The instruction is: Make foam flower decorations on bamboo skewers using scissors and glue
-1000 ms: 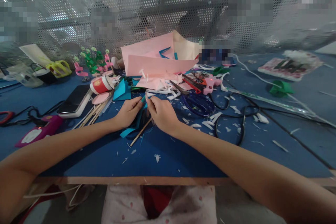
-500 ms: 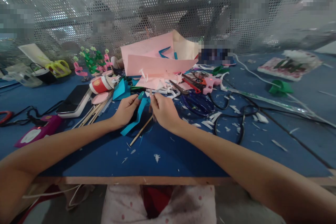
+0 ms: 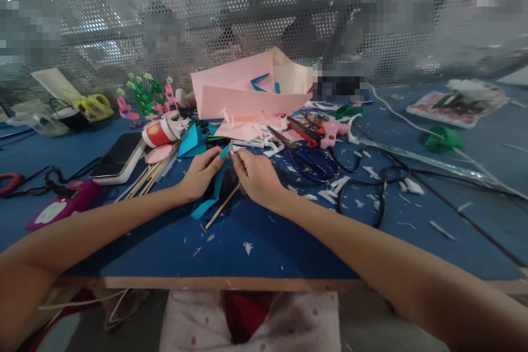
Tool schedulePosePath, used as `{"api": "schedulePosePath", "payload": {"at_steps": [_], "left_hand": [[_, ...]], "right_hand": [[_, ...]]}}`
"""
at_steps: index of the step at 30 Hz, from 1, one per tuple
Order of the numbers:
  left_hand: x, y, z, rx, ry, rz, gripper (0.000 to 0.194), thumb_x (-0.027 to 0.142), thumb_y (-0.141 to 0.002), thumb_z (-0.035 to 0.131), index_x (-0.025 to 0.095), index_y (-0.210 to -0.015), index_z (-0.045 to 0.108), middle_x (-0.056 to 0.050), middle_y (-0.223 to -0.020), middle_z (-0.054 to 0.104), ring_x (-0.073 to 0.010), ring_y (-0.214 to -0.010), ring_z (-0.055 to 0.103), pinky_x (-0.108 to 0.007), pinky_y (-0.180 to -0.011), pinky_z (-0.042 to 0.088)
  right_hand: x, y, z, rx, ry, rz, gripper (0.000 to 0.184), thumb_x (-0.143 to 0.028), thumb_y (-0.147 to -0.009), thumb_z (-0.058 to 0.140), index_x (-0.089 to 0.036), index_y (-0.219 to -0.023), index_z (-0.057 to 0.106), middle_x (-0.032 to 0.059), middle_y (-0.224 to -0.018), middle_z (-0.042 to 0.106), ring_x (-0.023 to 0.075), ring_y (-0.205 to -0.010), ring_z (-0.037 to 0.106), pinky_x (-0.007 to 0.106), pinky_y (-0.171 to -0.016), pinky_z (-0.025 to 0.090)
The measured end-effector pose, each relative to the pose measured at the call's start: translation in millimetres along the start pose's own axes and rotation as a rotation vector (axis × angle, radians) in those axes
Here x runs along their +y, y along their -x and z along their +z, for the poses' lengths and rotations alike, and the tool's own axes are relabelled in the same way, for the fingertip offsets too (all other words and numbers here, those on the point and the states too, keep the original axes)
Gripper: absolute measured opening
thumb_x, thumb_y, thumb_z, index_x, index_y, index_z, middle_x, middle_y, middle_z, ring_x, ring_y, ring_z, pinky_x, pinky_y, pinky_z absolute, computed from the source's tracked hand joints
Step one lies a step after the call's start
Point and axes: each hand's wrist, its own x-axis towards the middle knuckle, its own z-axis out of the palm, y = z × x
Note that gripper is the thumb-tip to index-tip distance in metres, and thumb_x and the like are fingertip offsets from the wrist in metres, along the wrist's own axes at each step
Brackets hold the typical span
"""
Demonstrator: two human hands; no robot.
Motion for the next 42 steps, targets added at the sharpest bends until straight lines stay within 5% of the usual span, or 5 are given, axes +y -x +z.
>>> {"api": "schedulePosePath", "payload": {"at_steps": [16, 22, 26, 34, 42], "left_hand": [[5, 2, 0.4, 0.040, -0.228, 0.072, 0.029, 0.026, -0.084, 0.036, 0.017, -0.057, 0.033, 0.006, -0.050, 0.029, -0.0063, -0.048, 0.029, -0.020, -0.047, 0.024], [5, 2, 0.7, 0.087, -0.261, 0.078, 0.030, 0.026, -0.084, 0.036, 0.017, -0.056, 0.030, 0.006, -0.050, 0.028, -0.0064, -0.047, 0.029, -0.020, -0.046, 0.024], [4, 2, 0.7, 0.065, -0.227, 0.092, 0.024, 0.021, -0.082, 0.037, 0.017, -0.059, 0.034, 0.006, -0.051, 0.032, -0.0066, -0.048, 0.031, -0.019, -0.047, 0.026], [3, 3, -1.1, 0.036, -0.186, 0.081, 0.020, 0.016, -0.077, 0.038, 0.017, -0.058, 0.034, 0.006, -0.051, 0.033, -0.0067, -0.049, 0.032, -0.019, -0.048, 0.026], [8, 4, -0.6, 0.059, -0.236, 0.067, 0.018, 0.012, -0.076, 0.037, 0.017, -0.059, 0.036, 0.006, -0.051, 0.036, -0.0075, -0.049, 0.035, -0.019, -0.050, 0.028]], "right_hand": [[-5, 2, -2, 0.019, -0.057, 0.024, 0.030, -0.031, -0.087, 0.029, -0.021, -0.059, 0.031, -0.0017, -0.043, 0.045, 0.0104, -0.039, 0.044, 0.024, -0.045, 0.030], [1, 1, 0, -0.052, -0.249, 0.061, 0.041, -0.045, -0.088, 0.024, -0.020, -0.058, 0.036, -0.0037, -0.040, 0.044, 0.0090, -0.036, 0.045, 0.022, -0.043, 0.033], [1, 2, 2, -0.148, -0.369, 0.110, 0.040, -0.053, -0.079, 0.041, -0.020, -0.056, 0.037, -0.0055, -0.037, 0.043, 0.0085, -0.033, 0.045, 0.021, -0.036, 0.031], [3, -2, 2, -0.287, -0.632, 0.131, 0.033, -0.045, -0.076, 0.052, -0.018, -0.058, 0.042, -0.0068, -0.037, 0.047, 0.0067, -0.029, 0.044, 0.019, -0.032, 0.033], [6, -4, 4, -0.246, -0.559, 0.053, 0.030, -0.042, -0.076, 0.053, -0.018, -0.060, 0.045, -0.0071, -0.039, 0.046, 0.0068, -0.033, 0.045, 0.019, -0.036, 0.034]]}}
